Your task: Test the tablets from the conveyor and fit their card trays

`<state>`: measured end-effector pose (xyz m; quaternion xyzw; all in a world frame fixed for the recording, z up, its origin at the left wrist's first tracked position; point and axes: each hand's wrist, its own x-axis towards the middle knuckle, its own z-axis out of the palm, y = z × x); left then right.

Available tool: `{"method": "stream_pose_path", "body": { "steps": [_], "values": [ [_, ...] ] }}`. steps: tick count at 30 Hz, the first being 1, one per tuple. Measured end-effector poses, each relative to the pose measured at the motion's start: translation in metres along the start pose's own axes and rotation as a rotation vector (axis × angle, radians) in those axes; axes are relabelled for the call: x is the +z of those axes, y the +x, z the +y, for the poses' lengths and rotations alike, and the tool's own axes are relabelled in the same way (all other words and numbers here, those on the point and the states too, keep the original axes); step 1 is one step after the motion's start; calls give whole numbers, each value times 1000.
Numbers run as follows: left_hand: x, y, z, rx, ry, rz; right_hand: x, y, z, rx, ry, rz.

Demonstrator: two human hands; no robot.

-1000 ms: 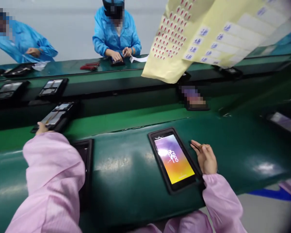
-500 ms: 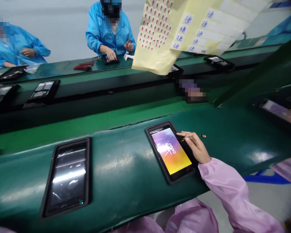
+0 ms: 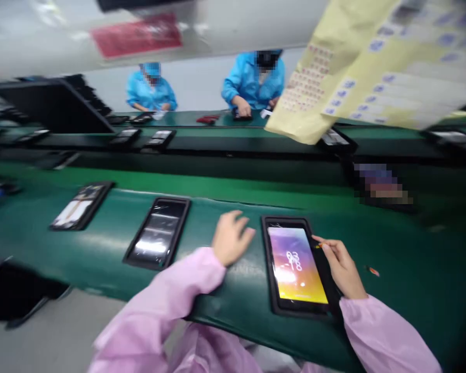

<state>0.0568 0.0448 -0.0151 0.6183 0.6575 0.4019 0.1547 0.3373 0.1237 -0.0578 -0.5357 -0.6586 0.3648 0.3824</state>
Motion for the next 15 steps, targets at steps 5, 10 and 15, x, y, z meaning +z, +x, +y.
{"method": "stream_pose_path", "body": {
  "steps": [5, 10, 15],
  "values": [
    [79, 15, 25, 22, 466, 15, 22, 8, 9, -129, -167, 23],
    [97, 22, 26, 41, 682, 58, 30, 0, 15, -153, -87, 18],
    [89, 33, 23, 97, 679, 8, 30, -4, 20, -64, 36, 45]
  ]
}}
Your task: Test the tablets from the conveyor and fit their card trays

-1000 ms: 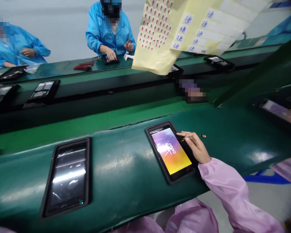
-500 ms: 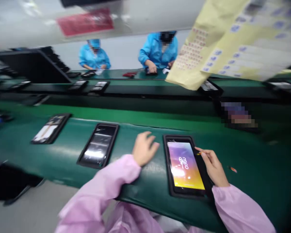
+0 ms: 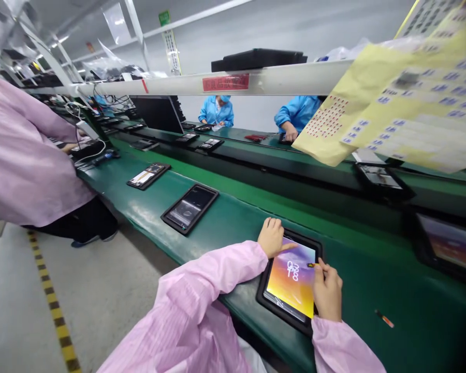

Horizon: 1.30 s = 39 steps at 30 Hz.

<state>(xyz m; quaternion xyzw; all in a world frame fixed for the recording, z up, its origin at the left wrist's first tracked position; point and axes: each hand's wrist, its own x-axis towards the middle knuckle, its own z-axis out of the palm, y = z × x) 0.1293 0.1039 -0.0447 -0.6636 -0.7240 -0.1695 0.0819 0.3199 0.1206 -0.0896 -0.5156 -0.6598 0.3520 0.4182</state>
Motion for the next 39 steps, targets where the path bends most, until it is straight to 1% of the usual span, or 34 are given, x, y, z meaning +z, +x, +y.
{"method": "stream_pose_path", "body": {
  "steps": [2, 5, 8, 10, 12, 14, 17, 19, 21, 23, 26, 28, 30, 32, 34, 37, 39],
  "values": [
    [-1, 9, -1, -23, -27, -22, 0, -2, 1, 43, 54, 28],
    [-4, 21, -3, -97, -102, -56, 3, -5, 2, 71, 152, 69],
    [-11, 30, -6, -165, -231, -84, 6, -8, 0, 69, 262, 114],
    [-19, 35, -6, -177, -350, -103, 7, -10, -5, 64, 340, 158],
    [-31, 37, -2, -150, -492, -129, 2, -13, -16, 41, 423, 216],
    [-46, 36, 3, -101, -633, -146, -7, -14, -32, -8, 503, 277],
    [-75, 27, 11, -36, -788, -139, -32, -14, -63, -100, 589, 363],
    [-96, 18, 16, 32, -878, -140, -51, -14, -87, -166, 598, 389],
    [-117, 8, 21, 140, -958, -125, -68, -12, -112, -249, 518, 335],
    [-134, -2, 27, 240, -982, -68, -81, -12, -137, -356, 356, 212],
    [-146, -18, 37, 345, -951, 62, -94, -15, -168, -527, 87, 33],
    [-145, -29, 41, 339, -974, 179, -98, -20, -183, -632, -42, -41],
    [-140, -40, 44, 255, -1038, 312, -100, -26, -192, -715, -121, -94],
    [-134, -49, 45, 168, -1102, 419, -99, -31, -197, -776, -171, -138],
    [-130, -54, 46, 137, -1138, 487, -97, -34, -200, -818, -209, -181],
    [-129, -58, 48, 166, -1145, 571, -94, -36, -203, -875, -265, -234],
    [-131, -58, 50, 190, -1141, 603, -93, -36, -206, -911, -313, -258]
  ]
}}
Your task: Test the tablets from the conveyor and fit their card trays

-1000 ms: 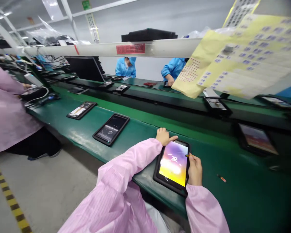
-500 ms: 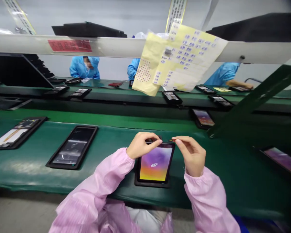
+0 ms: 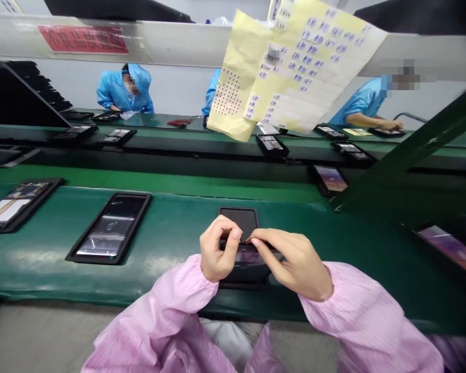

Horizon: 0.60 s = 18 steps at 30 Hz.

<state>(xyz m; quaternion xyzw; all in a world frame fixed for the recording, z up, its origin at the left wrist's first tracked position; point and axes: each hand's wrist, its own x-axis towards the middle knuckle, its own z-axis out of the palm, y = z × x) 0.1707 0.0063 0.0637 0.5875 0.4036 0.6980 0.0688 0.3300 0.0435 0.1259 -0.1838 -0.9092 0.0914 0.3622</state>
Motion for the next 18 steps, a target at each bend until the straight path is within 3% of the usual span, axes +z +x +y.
{"method": "stream_pose_path", "body": {
  "steps": [10, 18],
  "values": [
    [1, -2, 2, 48, -47, 46, -14, 14, -5, -118, -175, -343],
    [3, -2, 0, 45, -37, 73, -12, 14, -2, -101, -181, -399]
  ]
}}
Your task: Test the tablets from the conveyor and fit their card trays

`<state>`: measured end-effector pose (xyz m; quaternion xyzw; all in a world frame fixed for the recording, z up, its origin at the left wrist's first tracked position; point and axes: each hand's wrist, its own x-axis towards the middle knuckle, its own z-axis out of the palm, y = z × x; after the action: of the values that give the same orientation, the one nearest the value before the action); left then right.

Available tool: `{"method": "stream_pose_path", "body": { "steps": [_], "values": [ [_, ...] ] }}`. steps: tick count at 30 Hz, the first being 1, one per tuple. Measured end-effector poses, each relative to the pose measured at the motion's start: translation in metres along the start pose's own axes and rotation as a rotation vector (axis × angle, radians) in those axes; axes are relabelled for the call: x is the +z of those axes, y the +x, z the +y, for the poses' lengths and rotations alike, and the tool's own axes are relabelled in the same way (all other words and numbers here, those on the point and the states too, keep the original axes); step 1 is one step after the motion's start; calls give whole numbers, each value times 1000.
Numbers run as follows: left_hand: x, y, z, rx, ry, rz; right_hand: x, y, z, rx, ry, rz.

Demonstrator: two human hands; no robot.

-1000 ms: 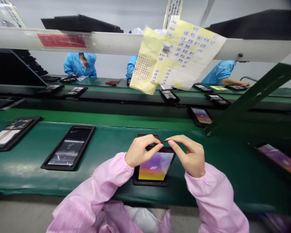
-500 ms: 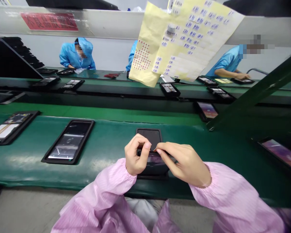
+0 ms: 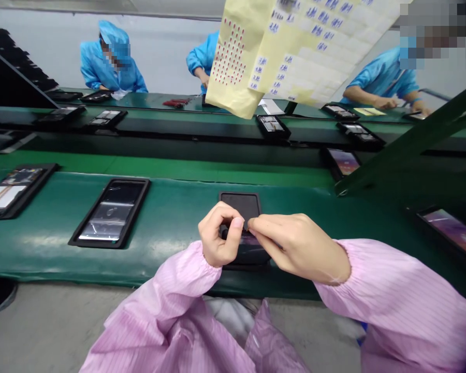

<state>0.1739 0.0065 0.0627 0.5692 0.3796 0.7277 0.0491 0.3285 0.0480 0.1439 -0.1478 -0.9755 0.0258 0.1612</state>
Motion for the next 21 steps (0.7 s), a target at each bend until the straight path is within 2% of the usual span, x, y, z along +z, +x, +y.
{"method": "stream_pose_path", "body": {
  "steps": [8, 11, 13, 16, 18, 21],
  "values": [
    [2, 8, -6, -62, 22, -27, 0, 7, 10, 168, 140, -54],
    [2, 13, -14, -179, -58, -33, 1, 9, 21, 178, 237, 22],
    [1, 17, -26, -357, -193, -71, 8, 4, 33, 198, 216, 201],
    [-3, 15, -58, -781, -485, -166, 34, -15, 52, 247, 57, 511],
    [-6, 8, -84, -1039, -650, -201, 60, -32, 58, 292, -37, 620],
    [-8, -7, -114, -1291, -808, -166, 103, -55, 52, 418, -93, 683]
  ]
}}
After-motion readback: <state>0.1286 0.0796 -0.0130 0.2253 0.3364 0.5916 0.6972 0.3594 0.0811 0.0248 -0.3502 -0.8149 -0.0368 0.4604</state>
